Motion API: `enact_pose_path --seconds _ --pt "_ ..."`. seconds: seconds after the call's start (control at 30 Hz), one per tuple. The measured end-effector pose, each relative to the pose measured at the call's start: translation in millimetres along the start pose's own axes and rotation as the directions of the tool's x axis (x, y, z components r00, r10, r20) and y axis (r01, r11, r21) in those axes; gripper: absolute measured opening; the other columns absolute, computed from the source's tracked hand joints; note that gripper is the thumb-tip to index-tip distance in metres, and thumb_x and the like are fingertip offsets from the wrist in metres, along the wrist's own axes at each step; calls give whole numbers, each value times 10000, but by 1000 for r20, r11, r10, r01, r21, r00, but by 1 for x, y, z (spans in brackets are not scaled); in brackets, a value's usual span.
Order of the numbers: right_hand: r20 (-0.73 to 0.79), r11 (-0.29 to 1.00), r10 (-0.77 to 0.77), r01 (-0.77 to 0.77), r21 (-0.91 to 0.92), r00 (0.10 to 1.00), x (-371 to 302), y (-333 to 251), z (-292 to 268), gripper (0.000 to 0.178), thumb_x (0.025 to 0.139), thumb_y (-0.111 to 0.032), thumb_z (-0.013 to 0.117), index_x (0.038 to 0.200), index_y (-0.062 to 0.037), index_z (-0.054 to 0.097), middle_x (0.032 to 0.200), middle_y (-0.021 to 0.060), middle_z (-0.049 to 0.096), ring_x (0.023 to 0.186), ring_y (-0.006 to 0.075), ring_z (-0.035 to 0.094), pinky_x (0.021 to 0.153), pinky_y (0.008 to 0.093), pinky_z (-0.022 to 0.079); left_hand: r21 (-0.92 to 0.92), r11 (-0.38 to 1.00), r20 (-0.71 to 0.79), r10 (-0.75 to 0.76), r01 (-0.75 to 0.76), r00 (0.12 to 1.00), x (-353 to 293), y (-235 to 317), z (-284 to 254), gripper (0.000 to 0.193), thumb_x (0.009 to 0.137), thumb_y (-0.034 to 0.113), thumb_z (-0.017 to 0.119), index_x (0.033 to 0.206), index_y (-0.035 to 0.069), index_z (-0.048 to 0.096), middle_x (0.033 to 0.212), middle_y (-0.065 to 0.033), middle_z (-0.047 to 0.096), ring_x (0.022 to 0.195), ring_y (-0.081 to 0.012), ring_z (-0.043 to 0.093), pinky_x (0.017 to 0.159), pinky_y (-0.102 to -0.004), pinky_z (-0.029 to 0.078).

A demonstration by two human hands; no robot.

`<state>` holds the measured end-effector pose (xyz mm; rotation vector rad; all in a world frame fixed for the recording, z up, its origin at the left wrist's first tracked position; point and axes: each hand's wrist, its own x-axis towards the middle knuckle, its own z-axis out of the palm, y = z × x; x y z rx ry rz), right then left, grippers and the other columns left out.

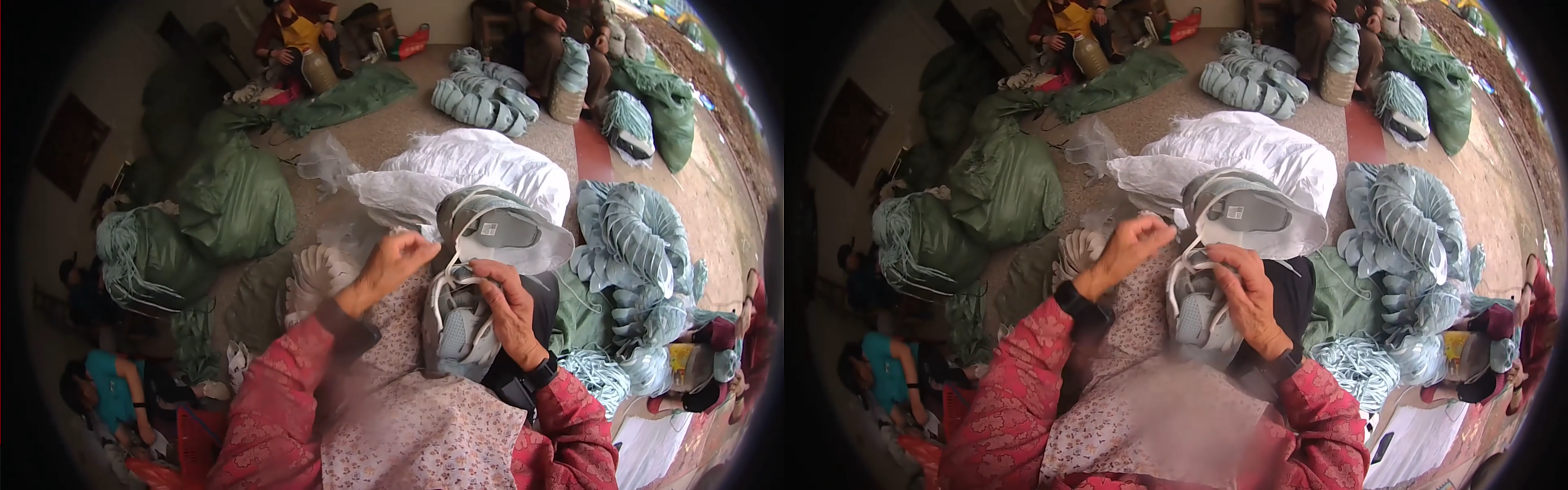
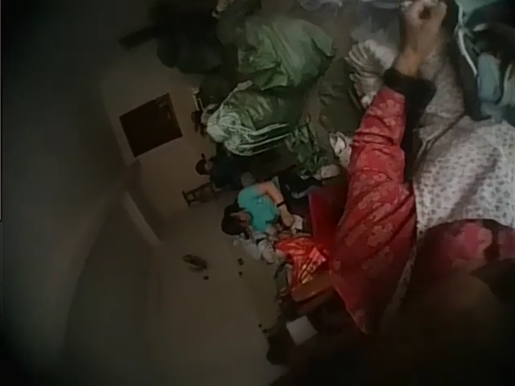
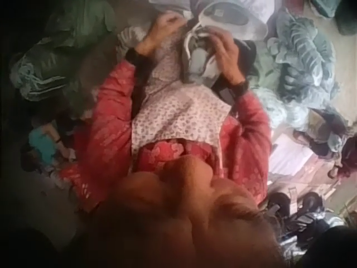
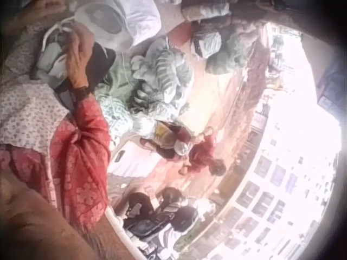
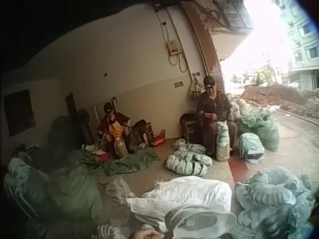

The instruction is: Lace up a new pair of athletic shoes.

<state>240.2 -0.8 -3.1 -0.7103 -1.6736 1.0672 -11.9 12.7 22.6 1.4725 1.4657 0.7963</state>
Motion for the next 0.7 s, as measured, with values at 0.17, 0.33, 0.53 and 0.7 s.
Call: enact_pose_path --seconds 0.17,0.33,0.53,0.7 --pt "36 949 245 -248 195 969 1 -18 -4 370 1033 -273 515 1287 -9 570 1228 50 624 1119 112 539 995 249 396 -511 855 56 132 -85 990 -57 -3 43 340 925 233 680 1177 29 576 1047 -23 617 950 -89 573 793 -272 491" --pt "74 959 280 -282 25 957 12 -19 -2 384 1030 -287 481 1293 -26 584 1156 47 632 1052 102 543 947 249 413 17 988 -214 153 -153 965 -72 31 54 522 831 197 732 1276 40 509 1168 -118 601 1121 -213 569 934 -333 472" --pt "71 958 -6 26 -284 997 0 -15 -8 436 1040 -267 378 1134 63 648 1301 154 591 1088 228 603 949 356 472 636 647 -329 720 -420 611 -33 24 91 167 725 138 627 825 4 627 1007 -165 555 965 -308 554 753 -395 503" --pt "189 994 88 -73 -84 978 5 -7 -17 426 1024 -263 420 1238 62 592 1170 209 657 1065 307 635 983 413 498 976 188 -160 962 -107 223 -17 -30 96 267 907 233 551 873 -27 599 1175 -252 604 1056 -297 634 634 -388 508"
